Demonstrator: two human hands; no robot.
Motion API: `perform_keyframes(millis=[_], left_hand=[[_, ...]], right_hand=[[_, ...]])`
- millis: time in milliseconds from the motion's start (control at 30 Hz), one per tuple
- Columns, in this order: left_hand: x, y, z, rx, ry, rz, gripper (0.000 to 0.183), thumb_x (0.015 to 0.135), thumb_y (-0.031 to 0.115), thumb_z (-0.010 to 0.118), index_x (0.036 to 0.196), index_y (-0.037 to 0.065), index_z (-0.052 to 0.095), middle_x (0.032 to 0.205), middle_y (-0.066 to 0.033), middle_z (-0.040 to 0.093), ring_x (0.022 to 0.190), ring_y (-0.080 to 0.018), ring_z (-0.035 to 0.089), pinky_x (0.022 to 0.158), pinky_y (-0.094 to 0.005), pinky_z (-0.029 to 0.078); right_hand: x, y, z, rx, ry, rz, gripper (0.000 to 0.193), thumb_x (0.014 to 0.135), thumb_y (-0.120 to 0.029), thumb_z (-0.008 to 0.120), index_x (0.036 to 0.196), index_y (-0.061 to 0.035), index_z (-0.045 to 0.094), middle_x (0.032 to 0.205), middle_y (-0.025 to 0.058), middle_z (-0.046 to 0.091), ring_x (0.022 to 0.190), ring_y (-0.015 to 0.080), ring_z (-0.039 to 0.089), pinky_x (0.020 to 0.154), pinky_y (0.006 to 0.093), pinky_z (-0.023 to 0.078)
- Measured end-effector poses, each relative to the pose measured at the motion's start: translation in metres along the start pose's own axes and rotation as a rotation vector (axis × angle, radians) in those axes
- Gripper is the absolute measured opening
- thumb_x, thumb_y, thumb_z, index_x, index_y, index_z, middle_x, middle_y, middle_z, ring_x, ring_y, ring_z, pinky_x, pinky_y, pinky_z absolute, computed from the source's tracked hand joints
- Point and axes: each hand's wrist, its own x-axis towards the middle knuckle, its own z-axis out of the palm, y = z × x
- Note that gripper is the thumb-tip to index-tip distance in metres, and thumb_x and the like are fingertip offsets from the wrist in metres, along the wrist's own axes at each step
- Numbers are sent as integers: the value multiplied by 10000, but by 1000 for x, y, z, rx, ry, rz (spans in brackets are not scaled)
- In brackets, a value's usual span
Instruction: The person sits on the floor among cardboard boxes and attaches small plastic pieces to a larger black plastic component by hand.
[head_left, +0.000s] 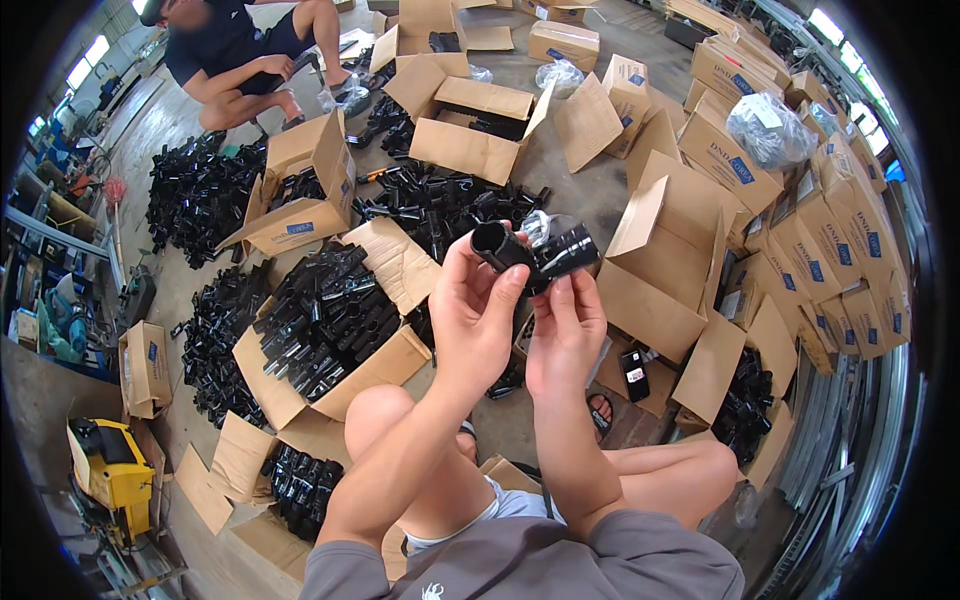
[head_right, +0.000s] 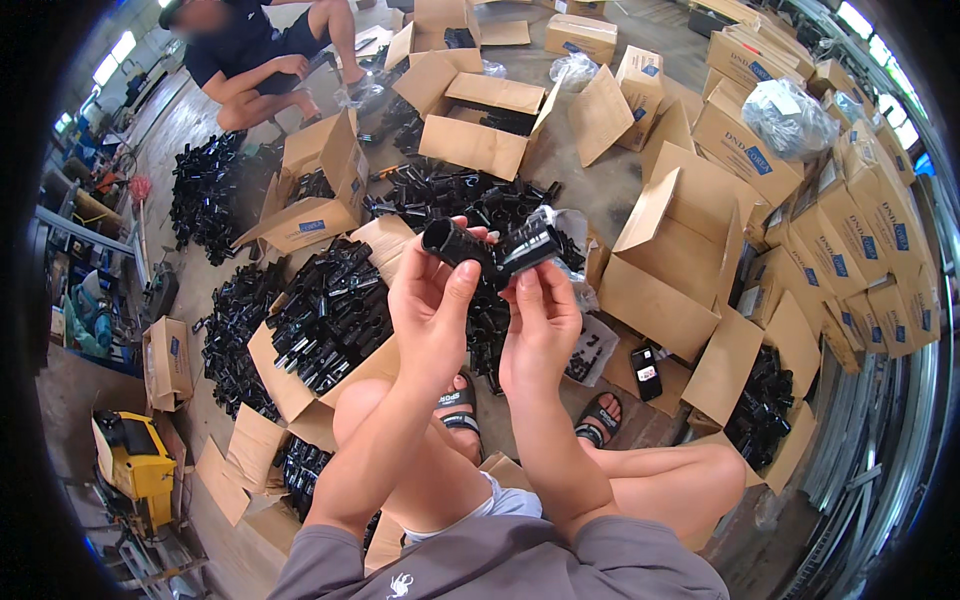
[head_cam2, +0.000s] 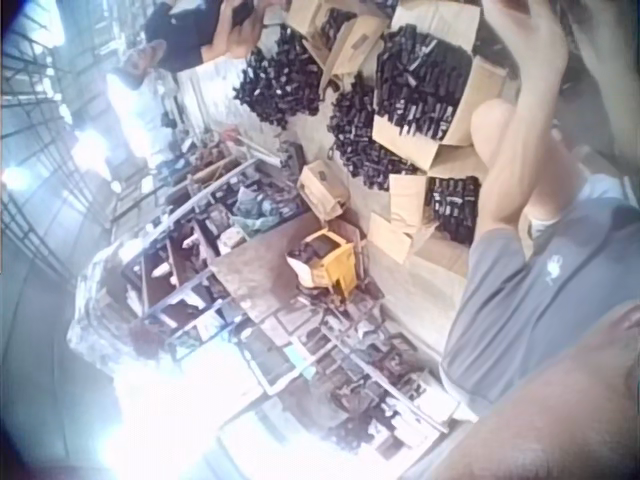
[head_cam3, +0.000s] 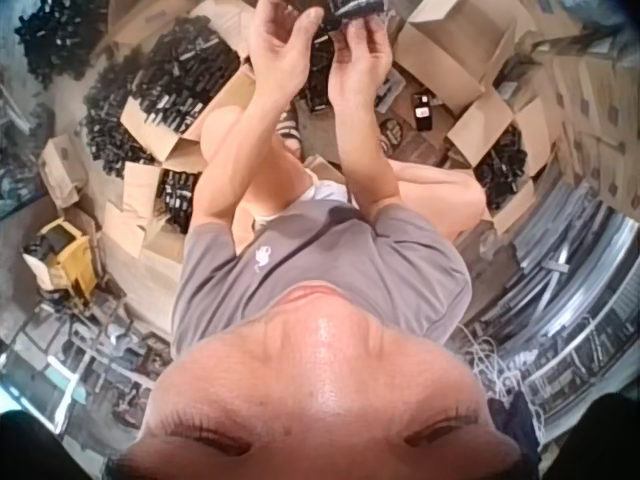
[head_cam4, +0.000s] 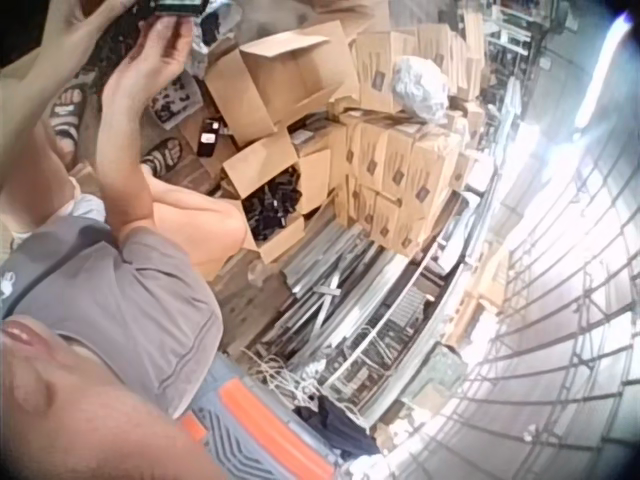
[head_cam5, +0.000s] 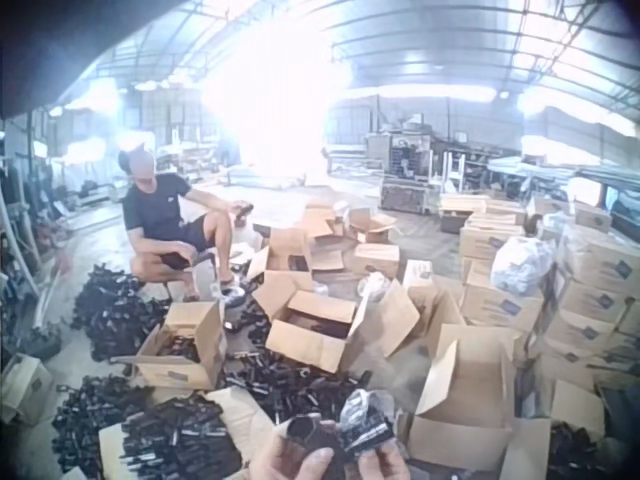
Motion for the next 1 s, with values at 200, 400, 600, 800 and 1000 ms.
perform_keyframes(millis=[200, 400, 600, 800, 1000], left_hand=[[-5, -3, 2, 61, -72, 3, 454, 973, 41, 677, 1380, -42, 493, 1272, -155, 645, 1195, -208, 622, 1049, -348, 490], [-8, -3, 2, 115, -127, 30, 401, 952, -50, 652, 1330, -15, 522, 1247, -109, 645, 1137, -145, 623, 976, -298, 523], [-8, -1, 4, 117, -151, 29, 419, 940, -49, 671, 1332, -15, 526, 1244, -120, 650, 1152, -162, 630, 975, -322, 536], [-9, -3, 4, 152, -180, 64, 433, 937, -36, 682, 1341, -16, 529, 1257, -131, 646, 1172, -178, 630, 1019, -343, 526], [-10, -5, 3, 159, -182, 59, 447, 934, -36, 682, 1352, -11, 529, 1251, -128, 644, 1177, -182, 629, 1031, -352, 526]], right_hand=[[3, -11, -14, 68, -30, 101, 180, 975, -51, 677, 1155, -57, 680, 1098, 27, 707, 978, 118, 657, 872, 282, 532], [-3, -12, -22, 71, -21, 47, 149, 972, -52, 685, 1121, -67, 685, 1090, 24, 708, 986, 121, 657, 873, 274, 524], [-5, -16, -25, 172, -79, 59, 128, 985, -69, 677, 1112, -82, 680, 1074, 23, 704, 958, 110, 647, 849, 262, 515], [-3, -12, -37, 198, -167, 104, 275, 1020, -142, 633, 1289, -90, 614, 1184, 39, 680, 977, 110, 623, 858, 284, 496], [-10, -24, -26, 361, -42, 340, 192, 1006, -121, 642, 1196, -91, 638, 1086, 18, 685, 928, 113, 624, 880, 288, 509]])
